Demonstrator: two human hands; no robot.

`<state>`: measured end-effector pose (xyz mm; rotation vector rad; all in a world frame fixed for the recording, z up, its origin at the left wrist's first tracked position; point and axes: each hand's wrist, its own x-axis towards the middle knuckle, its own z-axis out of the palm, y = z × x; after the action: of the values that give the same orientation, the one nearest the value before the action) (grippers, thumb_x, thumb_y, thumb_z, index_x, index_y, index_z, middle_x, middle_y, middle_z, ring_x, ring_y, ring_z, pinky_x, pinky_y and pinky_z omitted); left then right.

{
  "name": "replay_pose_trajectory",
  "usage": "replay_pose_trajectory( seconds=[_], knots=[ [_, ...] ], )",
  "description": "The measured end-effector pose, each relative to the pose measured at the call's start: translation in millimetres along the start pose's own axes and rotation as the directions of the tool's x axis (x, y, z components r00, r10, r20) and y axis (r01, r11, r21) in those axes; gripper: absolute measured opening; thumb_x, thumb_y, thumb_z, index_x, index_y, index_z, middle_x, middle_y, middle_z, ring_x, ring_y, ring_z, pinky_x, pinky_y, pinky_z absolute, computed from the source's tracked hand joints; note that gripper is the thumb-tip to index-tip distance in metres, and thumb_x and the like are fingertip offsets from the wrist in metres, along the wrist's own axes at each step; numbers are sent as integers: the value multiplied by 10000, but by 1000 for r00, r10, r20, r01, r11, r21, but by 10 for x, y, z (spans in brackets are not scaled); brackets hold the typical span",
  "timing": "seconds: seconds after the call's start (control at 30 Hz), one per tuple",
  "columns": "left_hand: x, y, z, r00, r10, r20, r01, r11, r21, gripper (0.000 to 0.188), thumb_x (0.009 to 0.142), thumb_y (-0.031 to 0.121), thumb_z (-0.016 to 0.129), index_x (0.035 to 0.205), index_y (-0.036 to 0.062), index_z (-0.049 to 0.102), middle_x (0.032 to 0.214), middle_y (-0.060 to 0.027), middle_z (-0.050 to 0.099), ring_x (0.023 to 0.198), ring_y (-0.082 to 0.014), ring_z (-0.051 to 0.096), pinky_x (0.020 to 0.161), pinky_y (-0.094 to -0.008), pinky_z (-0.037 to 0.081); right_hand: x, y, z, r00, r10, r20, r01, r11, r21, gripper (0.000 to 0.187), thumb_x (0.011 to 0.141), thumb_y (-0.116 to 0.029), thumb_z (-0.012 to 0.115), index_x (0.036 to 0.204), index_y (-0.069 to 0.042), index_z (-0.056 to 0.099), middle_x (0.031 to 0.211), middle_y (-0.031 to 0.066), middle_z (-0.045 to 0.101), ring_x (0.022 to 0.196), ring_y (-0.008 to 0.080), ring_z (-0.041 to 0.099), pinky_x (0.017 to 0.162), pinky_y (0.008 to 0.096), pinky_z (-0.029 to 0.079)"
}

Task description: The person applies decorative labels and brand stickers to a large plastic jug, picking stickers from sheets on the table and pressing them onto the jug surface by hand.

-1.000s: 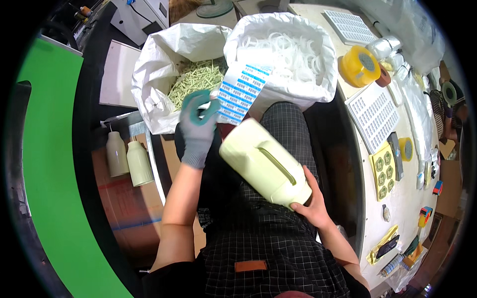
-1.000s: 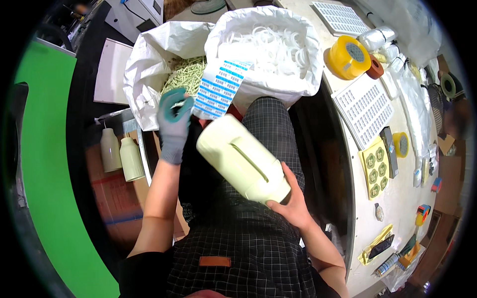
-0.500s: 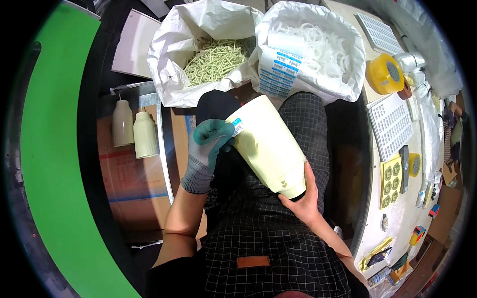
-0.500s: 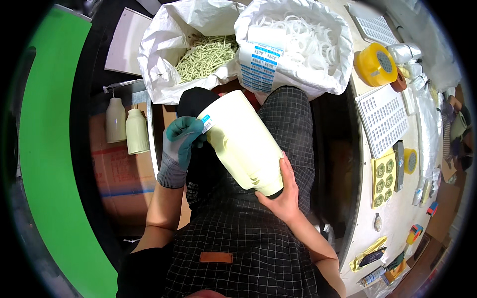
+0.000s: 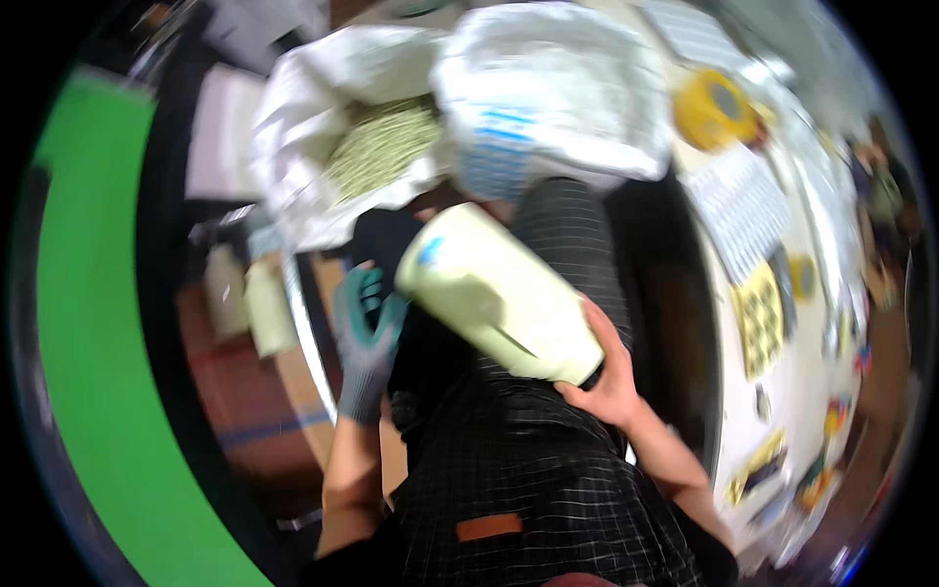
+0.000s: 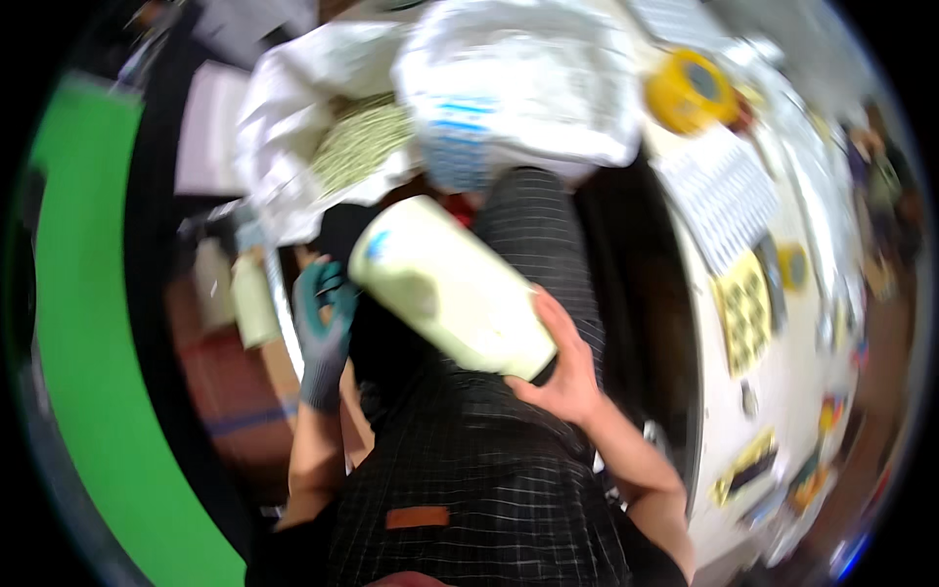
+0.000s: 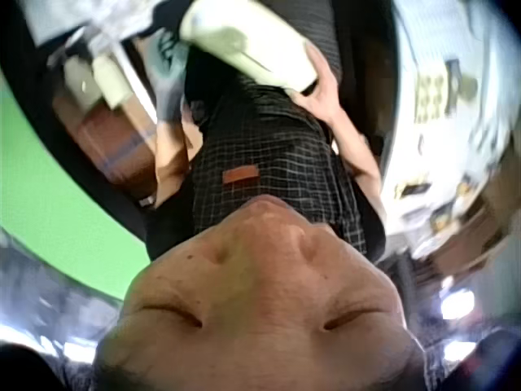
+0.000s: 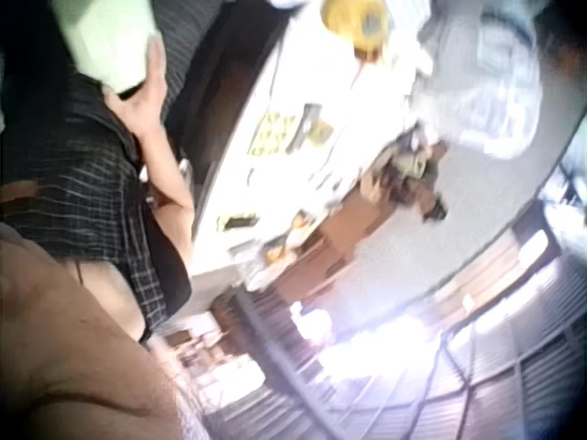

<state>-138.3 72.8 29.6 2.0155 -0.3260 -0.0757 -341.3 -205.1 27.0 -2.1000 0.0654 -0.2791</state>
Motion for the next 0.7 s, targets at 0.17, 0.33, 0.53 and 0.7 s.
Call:
replay_pose_trajectory(
  seconds=[0.17,0.33,0.53,0.7],
  knots=[
    [-238,-233,177,902,-177,394,345,844,-411,565,1164,317,390,1637,20,305,1589,-154,459,1352,-229,542,1126,-382,463,783,-413,-606,948,-293,-128,303,950,69,931,904,-576,731,1584,-23,419,1603,257,453,1442,420,507,1136,462,467],
    [-364,78,44,756,-335,562,65,893,445,307,1069,191,529,1266,-3,663,1224,-210,701,1082,-315,688,952,-419,527,1214,-285,-138,995,65,-74,-74,989,-131,508,933,-473,700,1245,-72,693,1244,128,715,1099,345,710,962,446,563],
    [-474,811,649,759,471,450,-634,690,348,532,945,293,688,1402,46,573,1569,-276,413,1450,-501,363,1171,-626,313,1494,25,380,980,78,-185,-76,997,17,404,956,-346,706,1266,-87,722,1220,159,733,1071,345,715,953,445,562],
    [-223,472,775,734,385,560,-636,679,367,659,899,410,733,1465,120,559,1663,-229,338,1532,-505,257,1200,-663,257,-14,471,-915,729,266,-631,-281,957,80,293,922,-174,753,1198,-78,742,1094,142,740,977,300,727,839,384,595]
  ],
)
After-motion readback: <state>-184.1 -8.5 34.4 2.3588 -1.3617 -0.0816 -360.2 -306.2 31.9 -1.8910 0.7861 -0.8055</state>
